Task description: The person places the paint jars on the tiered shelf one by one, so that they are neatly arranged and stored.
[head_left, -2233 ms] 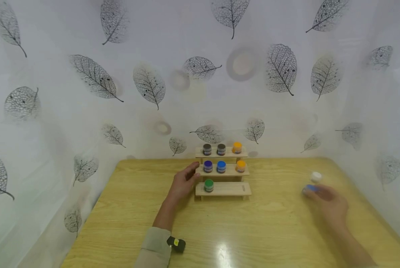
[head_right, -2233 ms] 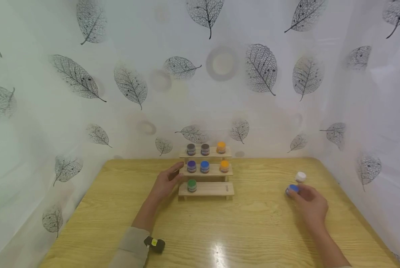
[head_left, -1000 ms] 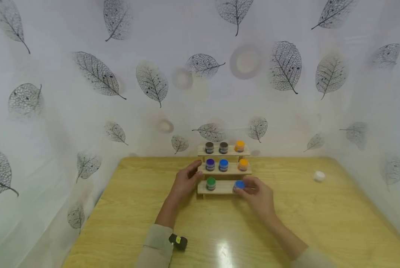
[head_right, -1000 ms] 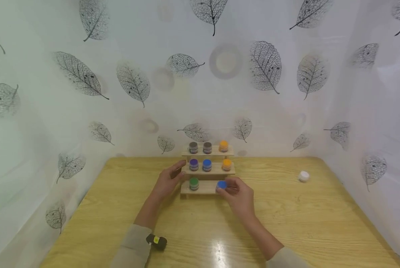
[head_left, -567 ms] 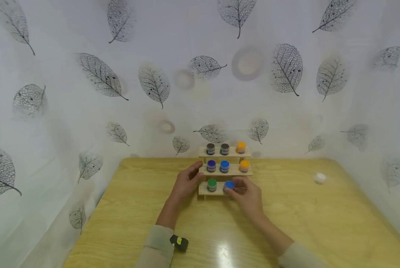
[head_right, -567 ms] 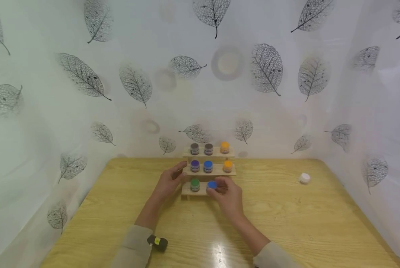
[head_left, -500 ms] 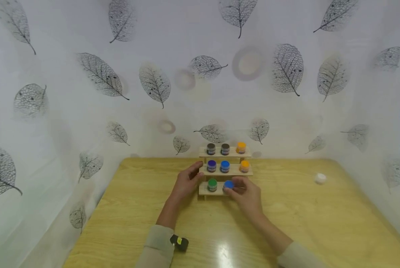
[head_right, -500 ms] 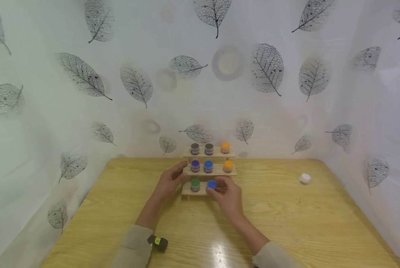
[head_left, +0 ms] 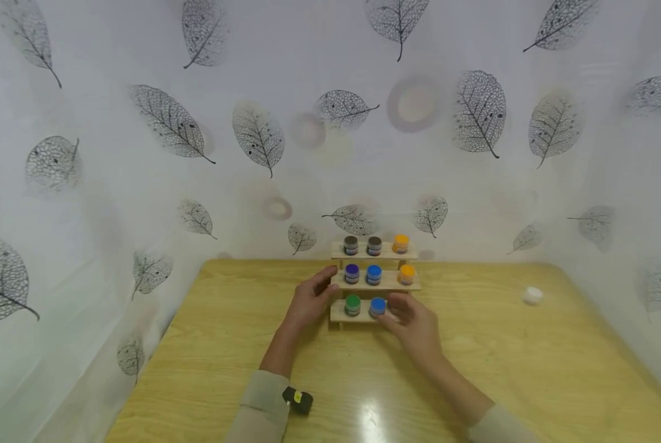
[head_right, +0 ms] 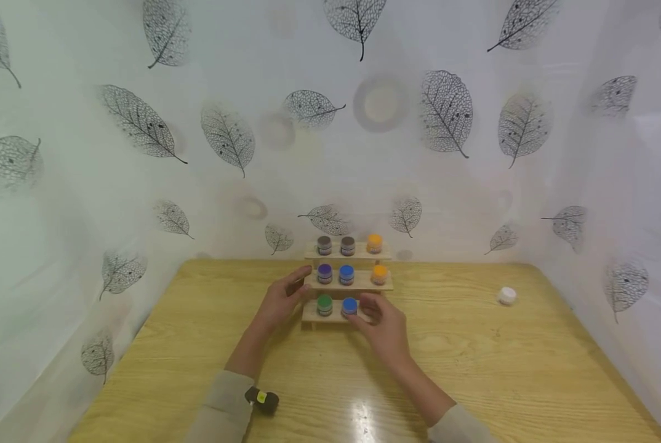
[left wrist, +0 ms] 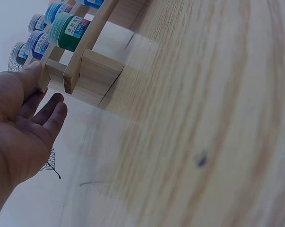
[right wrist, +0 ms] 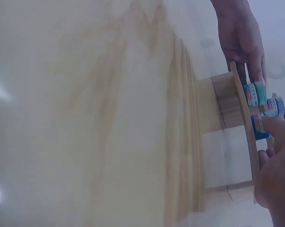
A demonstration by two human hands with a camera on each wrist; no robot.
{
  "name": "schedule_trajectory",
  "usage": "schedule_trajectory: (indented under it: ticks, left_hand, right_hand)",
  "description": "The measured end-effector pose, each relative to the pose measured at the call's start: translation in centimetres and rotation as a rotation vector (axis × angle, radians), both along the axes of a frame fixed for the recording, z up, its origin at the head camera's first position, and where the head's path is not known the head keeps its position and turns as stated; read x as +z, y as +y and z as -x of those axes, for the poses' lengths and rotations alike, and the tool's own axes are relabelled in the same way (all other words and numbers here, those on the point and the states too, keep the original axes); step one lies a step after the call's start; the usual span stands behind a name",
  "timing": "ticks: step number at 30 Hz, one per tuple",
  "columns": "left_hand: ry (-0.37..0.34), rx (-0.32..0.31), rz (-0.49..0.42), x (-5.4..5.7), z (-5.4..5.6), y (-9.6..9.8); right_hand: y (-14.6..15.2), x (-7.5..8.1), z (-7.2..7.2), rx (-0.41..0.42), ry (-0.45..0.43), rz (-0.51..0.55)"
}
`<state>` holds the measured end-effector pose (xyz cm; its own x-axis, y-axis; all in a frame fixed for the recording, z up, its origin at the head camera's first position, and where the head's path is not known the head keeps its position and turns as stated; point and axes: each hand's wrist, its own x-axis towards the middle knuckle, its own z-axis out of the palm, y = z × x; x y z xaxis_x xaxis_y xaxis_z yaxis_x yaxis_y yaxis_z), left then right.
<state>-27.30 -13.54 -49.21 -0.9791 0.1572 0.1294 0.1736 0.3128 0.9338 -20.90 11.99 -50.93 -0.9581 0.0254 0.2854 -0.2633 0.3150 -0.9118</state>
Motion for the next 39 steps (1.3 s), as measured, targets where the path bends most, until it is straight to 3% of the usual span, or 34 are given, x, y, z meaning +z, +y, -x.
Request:
schedule_trajectory:
  ticks: [6, 15, 22, 33, 39]
  left_hand:
    - [0.009, 0.001, -0.002, -0.1, 0.1, 0.1]
    - [0.022, -0.010, -0.010, -0.5, 0.1, 0.1]
    - [0.032, -0.012, -0.002, -0.5, 0.1, 0.0]
    - [0.028, -0.011, -0.008, -0.5, 0.3, -0.3]
    - [0.038, -0.018, -0.013, -0.3, 0.2, -0.1]
  right_hand:
    - [2.5, 0.0, -0.6, -0.027, -0.036, -0.001]
    - [8.0, 0.0, -1.2, -0.134, 0.008, -0.072]
    - [13.7, 0.3, -1.0, -0.333, -0.026, -0.156]
    - [22.2, -0.6, 0.3, -0.735, -0.164, -0.065]
    - [25.0, -1.2, 0.8, -0.774, -0.301, -0.096]
